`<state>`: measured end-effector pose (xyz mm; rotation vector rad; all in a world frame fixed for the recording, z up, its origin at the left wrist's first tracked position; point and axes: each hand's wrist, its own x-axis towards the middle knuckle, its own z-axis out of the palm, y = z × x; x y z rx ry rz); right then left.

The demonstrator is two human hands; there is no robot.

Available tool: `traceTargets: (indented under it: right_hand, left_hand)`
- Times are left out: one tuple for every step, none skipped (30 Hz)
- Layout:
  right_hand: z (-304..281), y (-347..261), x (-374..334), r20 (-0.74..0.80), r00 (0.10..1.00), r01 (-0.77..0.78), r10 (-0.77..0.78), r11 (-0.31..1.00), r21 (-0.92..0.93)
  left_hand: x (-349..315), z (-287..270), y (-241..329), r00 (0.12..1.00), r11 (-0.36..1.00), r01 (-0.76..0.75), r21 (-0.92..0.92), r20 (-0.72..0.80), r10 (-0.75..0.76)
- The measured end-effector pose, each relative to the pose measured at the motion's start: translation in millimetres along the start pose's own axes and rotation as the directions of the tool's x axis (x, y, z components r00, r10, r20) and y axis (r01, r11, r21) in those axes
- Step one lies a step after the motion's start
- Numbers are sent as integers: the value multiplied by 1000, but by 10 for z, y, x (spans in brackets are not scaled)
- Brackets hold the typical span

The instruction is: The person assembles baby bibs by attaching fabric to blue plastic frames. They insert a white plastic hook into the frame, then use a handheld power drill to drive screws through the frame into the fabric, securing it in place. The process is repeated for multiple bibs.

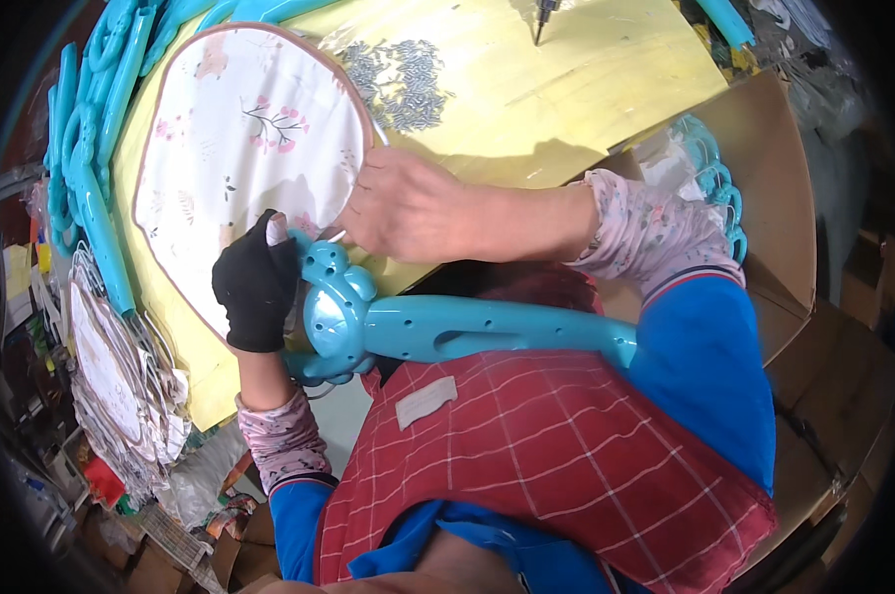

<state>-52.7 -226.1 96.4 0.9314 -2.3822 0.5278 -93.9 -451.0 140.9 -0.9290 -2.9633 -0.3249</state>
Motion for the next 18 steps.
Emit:
traceTargets:
  right_hand:
    - [-49, -27, -5, -31, 999, -20, 19, 999, -34]
    - [-109, 15, 38, -1, 1000, -26, 26, 1000, 3]
    - [-152, 141, 71, 22, 999, 41, -41, 999, 9]
    - [-175, 333, 100, 44, 993, 106, -107, 994, 16]
    - [-189, 481, 117, 72, 982, 172, -174, 985, 29]
    - [-243, 577, 113, 8, 995, 102, -103, 991, 86]
    - [-307, 656, 47, -1, 999, -39, 39, 997, 68]
    - [-398, 758, -65, -10, 983, -182, 183, 982, 44]
    - [-484, 852, -169, -22, 944, -328, 328, 945, 18]
    - [-616, 951, -205, 49, 869, -494, 492, 869, 34]
    - [-724, 1015, -255, 119, 751, -658, 650, 752, 39]
    - [-700, 1087, -310, 95, 721, -693, 686, 715, 95]
    - [-652, 1092, -341, 99, 708, -706, 700, 694, 139]
    - [-595, 1109, -344, 98, 695, -716, 712, 675, 180]
    - [-564, 1124, -317, 97, 683, -724, 724, 654, 221]
    - [-564, 1092, -287, 116, 662, -747, 740, 641, 176]
    - [-544, 1089, -279, 120, 663, -748, 739, 648, 144]
    - [-527, 1094, -282, 125, 664, -748, 738, 654, 113]
  left_hand:
    - [35, 8, 16, 1000, 1000, -10, -18, 1, 10]
    - [61, 29, 32, 1000, 1000, -11, -7, -8, 11]
    - [144, 47, 62, 995, 996, -87, 26, -54, 89]
    - [272, 75, 94, 981, 985, -161, 62, -97, 166]
    - [395, 125, 110, 962, 969, -227, 95, -136, 239]
    - [528, 200, 62, 952, 965, -259, 37, -162, 261]
    - [618, 236, 31, 942, 959, -282, 33, -181, 283]
    - [723, 257, 44, 926, 949, -306, 78, -208, 315]
    - [833, 273, 73, 907, 936, -332, 120, -232, 352]
    - [948, 231, 144, 882, 917, -398, 34, -260, 393]
    - [1061, 213, 251, 854, 880, -471, -54, -279, 440]
    - [1177, 244, 323, 848, 859, -497, -122, -281, 450]
    - [1246, 188, 411, 894, 901, -430, -66, -169, 414]
    - [1328, 248, 405, 926, 932, -362, -10, -121, 359]
    - [1392, 294, 399, 951, 954, -295, 50, -77, 298]
    - [1427, 293, 397, 955, 955, -296, -21, -39, 295]
    - [1450, 283, 398, 956, 952, -292, -93, 6, 294]
    - [1481, 251, 405, 954, 945, -283, -165, 51, 295]
